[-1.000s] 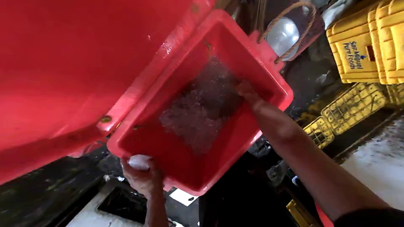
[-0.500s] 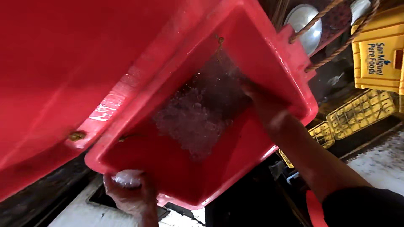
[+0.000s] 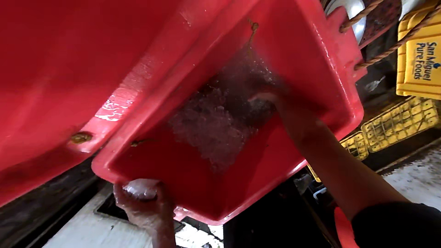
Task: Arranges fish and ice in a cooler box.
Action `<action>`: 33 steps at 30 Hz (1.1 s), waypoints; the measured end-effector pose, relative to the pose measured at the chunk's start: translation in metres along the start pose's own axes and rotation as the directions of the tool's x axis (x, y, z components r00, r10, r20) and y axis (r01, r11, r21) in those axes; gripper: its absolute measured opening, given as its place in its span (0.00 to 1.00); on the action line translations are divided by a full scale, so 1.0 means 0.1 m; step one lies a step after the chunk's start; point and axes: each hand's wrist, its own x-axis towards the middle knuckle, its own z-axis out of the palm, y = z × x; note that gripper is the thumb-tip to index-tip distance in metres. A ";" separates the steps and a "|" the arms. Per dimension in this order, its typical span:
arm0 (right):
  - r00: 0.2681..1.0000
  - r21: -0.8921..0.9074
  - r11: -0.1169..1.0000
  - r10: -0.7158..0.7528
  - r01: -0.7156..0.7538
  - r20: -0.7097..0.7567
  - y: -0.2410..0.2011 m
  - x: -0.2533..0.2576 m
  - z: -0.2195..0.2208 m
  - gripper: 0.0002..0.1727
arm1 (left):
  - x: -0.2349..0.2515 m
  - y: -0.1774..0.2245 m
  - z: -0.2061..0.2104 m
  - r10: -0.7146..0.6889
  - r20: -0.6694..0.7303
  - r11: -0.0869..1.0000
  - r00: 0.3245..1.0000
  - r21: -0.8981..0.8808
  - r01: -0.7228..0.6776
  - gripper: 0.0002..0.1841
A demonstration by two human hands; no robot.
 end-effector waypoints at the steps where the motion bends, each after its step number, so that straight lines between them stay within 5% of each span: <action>1: 1.000 -0.080 0.997 -0.018 0.017 -0.014 -0.01 0.02 0.03 0.36 | 0.00 0.00 0.00 -0.008 0.000 1.000 1.000 -0.001 0.008 0.51; 9: 0.999 -0.073 0.997 -0.029 0.026 -0.040 -0.05 -0.01 0.20 0.40 | -0.01 -0.04 -0.01 -0.020 -0.006 0.999 1.000 -0.042 0.020 0.50; 13: 1.000 0.191 0.982 0.006 -0.010 0.024 -0.12 -0.54 0.12 0.36 | 0.02 -0.02 -0.01 -0.006 0.006 0.997 1.000 -0.071 0.006 0.49; 18: 0.982 0.526 0.847 -0.156 0.075 0.110 -0.50 -1.23 0.19 0.30 | 0.03 0.01 -0.10 -0.059 0.055 0.995 0.997 -0.081 0.063 0.50; 25: 0.962 0.797 0.552 -0.239 0.245 -0.130 -1.12 -2.07 0.78 0.30 | -0.07 0.06 -0.25 -0.070 -0.013 0.997 0.997 -0.017 0.070 0.47; 28: 0.960 0.854 0.442 -0.174 0.275 -0.218 -1.33 -2.33 1.02 0.28 | -0.25 0.39 -0.48 0.112 0.047 0.985 0.993 -0.138 -0.104 0.43; 33: 0.932 0.811 0.489 -0.007 0.320 -0.363 -1.55 -2.67 1.43 0.31 | -0.35 0.91 -0.41 0.496 0.253 0.864 0.831 -0.242 -0.442 0.37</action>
